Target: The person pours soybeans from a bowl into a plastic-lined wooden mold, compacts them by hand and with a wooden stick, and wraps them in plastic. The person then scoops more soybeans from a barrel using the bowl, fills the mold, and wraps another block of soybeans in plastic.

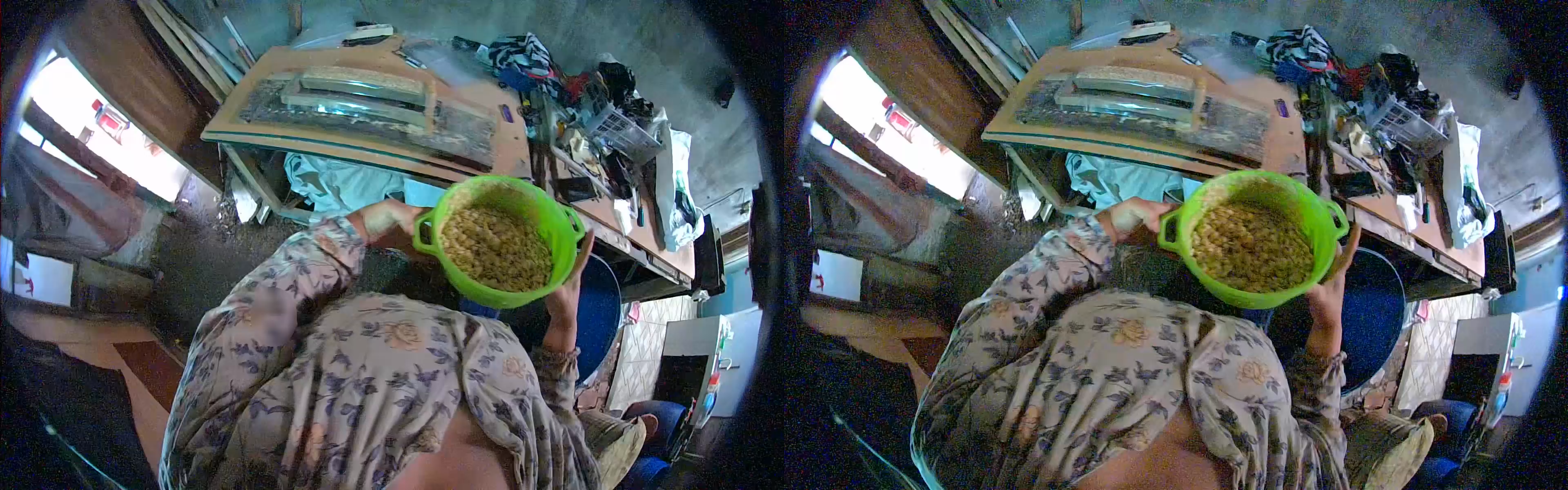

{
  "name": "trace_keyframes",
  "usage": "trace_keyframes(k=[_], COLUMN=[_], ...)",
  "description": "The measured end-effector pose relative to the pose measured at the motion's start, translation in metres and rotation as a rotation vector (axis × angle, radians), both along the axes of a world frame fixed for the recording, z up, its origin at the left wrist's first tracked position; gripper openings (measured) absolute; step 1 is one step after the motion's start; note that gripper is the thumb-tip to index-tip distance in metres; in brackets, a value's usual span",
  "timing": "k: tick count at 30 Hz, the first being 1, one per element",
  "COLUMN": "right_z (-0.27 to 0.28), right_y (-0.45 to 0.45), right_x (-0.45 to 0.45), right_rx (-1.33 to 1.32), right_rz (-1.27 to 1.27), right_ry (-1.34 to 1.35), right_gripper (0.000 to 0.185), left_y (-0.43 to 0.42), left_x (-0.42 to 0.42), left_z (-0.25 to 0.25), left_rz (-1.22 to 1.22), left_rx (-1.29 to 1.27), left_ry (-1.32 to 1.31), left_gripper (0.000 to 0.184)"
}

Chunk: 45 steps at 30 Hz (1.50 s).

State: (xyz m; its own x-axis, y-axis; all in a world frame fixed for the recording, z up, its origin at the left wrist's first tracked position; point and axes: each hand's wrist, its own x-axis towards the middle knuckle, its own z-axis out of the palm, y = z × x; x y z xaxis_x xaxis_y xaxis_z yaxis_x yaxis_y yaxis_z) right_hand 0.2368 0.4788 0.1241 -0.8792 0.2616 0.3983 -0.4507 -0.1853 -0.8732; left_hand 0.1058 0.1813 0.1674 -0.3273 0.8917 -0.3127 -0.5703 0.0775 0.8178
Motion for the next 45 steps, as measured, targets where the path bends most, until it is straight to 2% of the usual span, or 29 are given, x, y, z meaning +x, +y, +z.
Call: trace_keyframes(k=[1, 2, 3, 5, 7, 9, 11, 12, 13, 14, 15, 17, 18, 21, 22, 24, 25, 26, 30, 31, 34, 36, 38, 41, 43, 45], right_z=[0.012, 0.022, 0.033, 0.056, 0.053, 0.065, 0.07, 0.072, 0.072, 0.075, 0.076, 0.082, 0.084, 0.076, 0.082, 0.08, 0.062, 0.025, 0.023, 0.007, 0.009, 0.01, 0.018, 0.033, 0.04, 0.022], right_y=[0.001, 0.002, -0.032, -0.049, -0.065, -0.085, -0.103, -0.106, -0.11, -0.117, -0.125, -0.146, -0.15, -0.154, -0.159, -0.167, -0.168, -0.151, -0.154, -0.164, -0.173, -0.179, -0.182, -0.182, -0.184, -0.183], right_x=[0.006, 0.009, -0.008, -0.011, -0.032, -0.031, -0.032, -0.03, -0.032, -0.035, -0.036, -0.043, -0.042, -0.052, -0.051, -0.068, -0.119, -0.18, -0.203, -0.236, -0.239, -0.24, -0.245, -0.253, -0.259, -0.263], right_rx=[0.047, 0.04, 0.049, 0.095, 0.101, 0.069, 0.044, -0.02, -0.082, 0.004, 0.002, 0.11, 0.118, 0.04, 0.041, 0.075, 0.122, 0.134, 0.157, 0.209, 0.151, 0.159, 0.147, 0.079, 0.101, 0.207], right_rz=[0.027, 0.066, 0.119, 0.168, 0.244, 0.227, 0.197, 0.246, 0.289, 0.257, 0.243, 0.204, 0.193, 0.192, 0.157, 0.115, 0.059, 0.035, -0.021, -0.081, -0.139, -0.177, -0.201, -0.191, -0.236, -0.276], right_ry=[0.046, 0.09, 0.127, 0.066, 0.099, 0.028, -0.042, -0.021, 0.001, 0.06, 0.062, 0.087, 0.123, 0.184, 0.114, 0.132, 0.139, 0.09, 0.034, 0.017, -0.037, -0.067, -0.104, -0.16, -0.11, -0.261], right_gripper=[0.123, 0.123, 0.123, 0.118, 0.11, 0.105, 0.099, 0.096, 0.092, 0.091, 0.091, 0.095, 0.097, 0.095, 0.092, 0.091, 0.09, 0.09, 0.086, 0.086, 0.087, 0.087, 0.087, 0.084, 0.08, 0.076], left_y=[0.006, 0.0, -0.045, -0.067, -0.092, -0.106, -0.118, -0.111, -0.112, -0.113, -0.115, -0.122, -0.124, -0.125, -0.122, -0.131, -0.13, -0.112, -0.105, -0.113, -0.117, -0.116, -0.115, -0.116, -0.118, -0.115], left_x=[0.002, 0.003, -0.01, 0.008, 0.02, 0.044, 0.042, 0.049, 0.05, 0.05, 0.05, 0.045, 0.039, 0.045, 0.045, 0.023, -0.037, -0.108, -0.145, -0.181, -0.197, -0.22, -0.23, -0.232, -0.233, -0.246], left_z=[-0.001, -0.015, -0.027, 0.004, 0.032, 0.057, 0.072, 0.087, 0.083, 0.079, 0.081, 0.09, 0.092, 0.104, 0.116, 0.113, 0.094, 0.051, 0.049, 0.035, 0.032, 0.023, 0.026, 0.052, 0.054, 0.063], left_rz=[-0.139, -0.128, -0.102, -0.077, -0.06, 0.055, 0.021, -0.041, 0.103, 0.236, 0.221, 0.318, 0.28, 0.345, 0.292, 0.258, 0.21, 0.158, 0.125, 0.121, 0.093, -0.015, -0.014, -0.008, 0.06, -0.044], left_rx=[0.029, 0.083, 0.152, 0.181, 0.161, 0.22, 0.167, 0.413, 0.28, 0.129, 0.13, -0.071, -0.077, -0.202, -0.3, -0.265, -0.214, -0.18, -0.239, -0.184, -0.116, -0.13, -0.113, -0.167, 0.111, -0.021], left_ry=[0.242, 0.252, 0.256, 0.246, 0.289, -0.058, -0.046, 0.207, 0.304, 0.386, 0.388, 0.488, 0.582, 0.616, 0.757, 0.703, 0.64, 0.645, 0.633, 0.58, 0.45, 0.503, 0.467, 0.468, 0.476, -0.063], left_gripper=[0.083, 0.077, 0.073, 0.071, 0.069, 0.066, 0.066, 0.067, 0.068, 0.069, 0.069, 0.068, 0.068, 0.065, 0.063, 0.064, 0.064, 0.064, 0.064, 0.066, 0.07, 0.071, 0.071, 0.067, 0.065, 0.059])
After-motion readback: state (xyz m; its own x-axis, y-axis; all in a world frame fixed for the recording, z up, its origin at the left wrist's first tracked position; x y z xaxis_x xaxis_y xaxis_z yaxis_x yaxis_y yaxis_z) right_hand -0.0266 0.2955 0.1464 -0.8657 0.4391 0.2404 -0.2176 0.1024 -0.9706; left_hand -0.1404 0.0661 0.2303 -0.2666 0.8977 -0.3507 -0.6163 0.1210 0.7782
